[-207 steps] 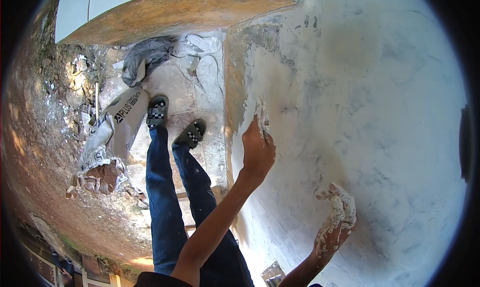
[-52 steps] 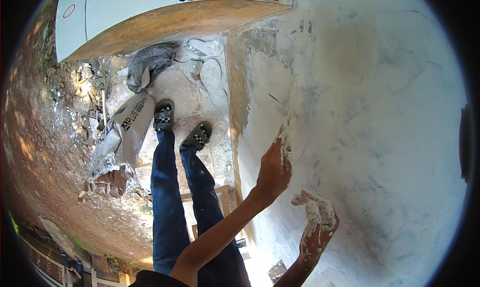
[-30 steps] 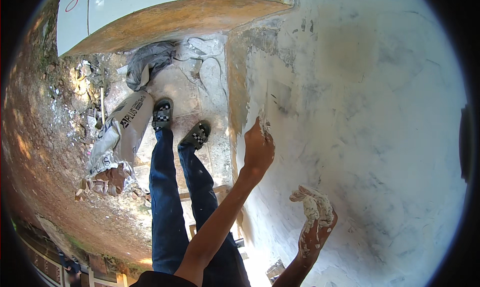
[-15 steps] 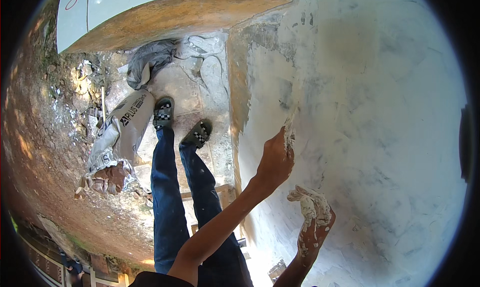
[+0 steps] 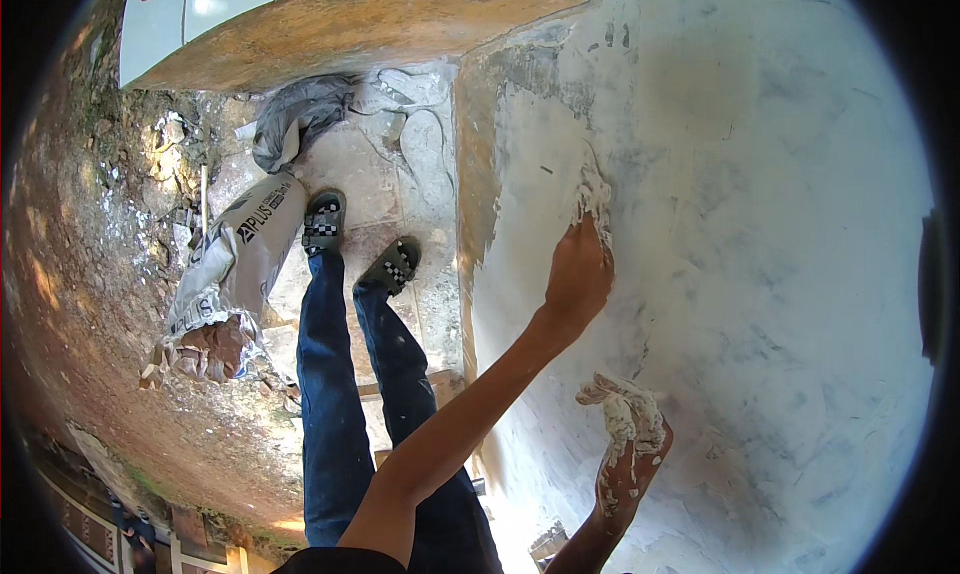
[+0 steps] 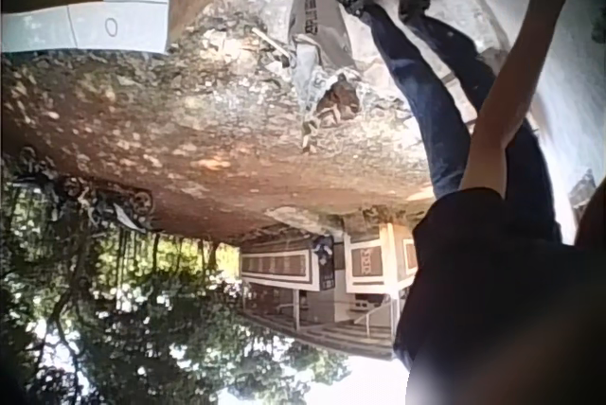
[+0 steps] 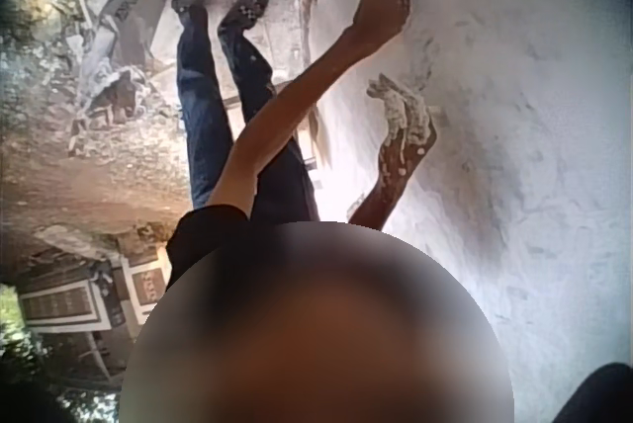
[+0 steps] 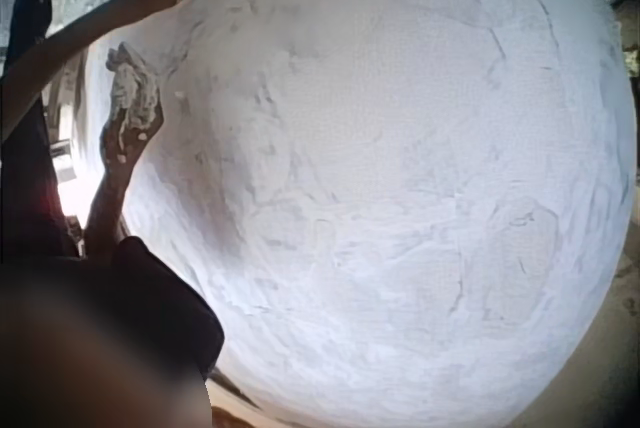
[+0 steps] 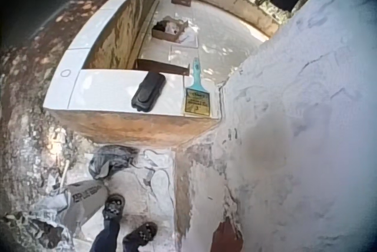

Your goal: The person applies plaster or putty to an exterior house wall using a putty knife and a trowel.

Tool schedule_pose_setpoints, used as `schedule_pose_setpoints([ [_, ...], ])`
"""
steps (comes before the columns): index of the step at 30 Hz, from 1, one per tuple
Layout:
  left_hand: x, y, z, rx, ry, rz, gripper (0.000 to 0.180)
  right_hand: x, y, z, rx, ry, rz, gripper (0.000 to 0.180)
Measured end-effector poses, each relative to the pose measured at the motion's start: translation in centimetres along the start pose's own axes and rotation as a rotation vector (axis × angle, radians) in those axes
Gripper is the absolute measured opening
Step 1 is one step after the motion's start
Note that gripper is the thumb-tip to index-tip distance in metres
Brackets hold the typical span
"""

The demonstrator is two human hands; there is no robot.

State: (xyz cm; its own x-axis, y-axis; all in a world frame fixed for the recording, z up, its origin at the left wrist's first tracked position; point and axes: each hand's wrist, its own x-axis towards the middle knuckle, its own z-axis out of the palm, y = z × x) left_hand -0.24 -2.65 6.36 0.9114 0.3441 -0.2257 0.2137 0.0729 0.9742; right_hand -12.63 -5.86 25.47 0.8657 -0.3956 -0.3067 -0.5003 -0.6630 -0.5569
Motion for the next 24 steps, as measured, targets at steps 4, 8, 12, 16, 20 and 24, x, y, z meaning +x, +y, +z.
schedule_pose_setpoints([
  [4, -4.2, 5.6, -3.1, -0.222, -0.135, -0.016, 0.042, -0.1, -0.1, -0.3, 0.041, -0.04, -0.002, 0.044],
  [8, -1.3, 3.4, -7.5, -0.272, -0.048, -0.285, 0.041, -0.3, -0.3, -0.5, 0.08, -0.035, -0.007, 0.044],
  [12, 3.9, -4.7, -8.4, -0.108, 0.063, -0.36, 0.023, -0.4, -0.6, 0.0, 0.092, -0.008, -0.013, 0.044],
  [16, 4.9, -8.4, -5.4, -0.089, -0.038, -0.395, 0.02, -0.5, -0.3, 0.5, 0.063, 0.006, 0.043, 0.043],
  [20, 2.8, -2.5, -2.9, -0.167, -0.169, -0.309, 0.023, -0.6, 0.2, -0.3, 0.055, -0.062, -0.065, 0.039],
  [24, -1.3, 3.5, -5.1, -0.171, -0.139, -0.047, 0.035, -0.3, -1.6, 0.5, 0.08, -0.063, 0.015, 0.038],
])
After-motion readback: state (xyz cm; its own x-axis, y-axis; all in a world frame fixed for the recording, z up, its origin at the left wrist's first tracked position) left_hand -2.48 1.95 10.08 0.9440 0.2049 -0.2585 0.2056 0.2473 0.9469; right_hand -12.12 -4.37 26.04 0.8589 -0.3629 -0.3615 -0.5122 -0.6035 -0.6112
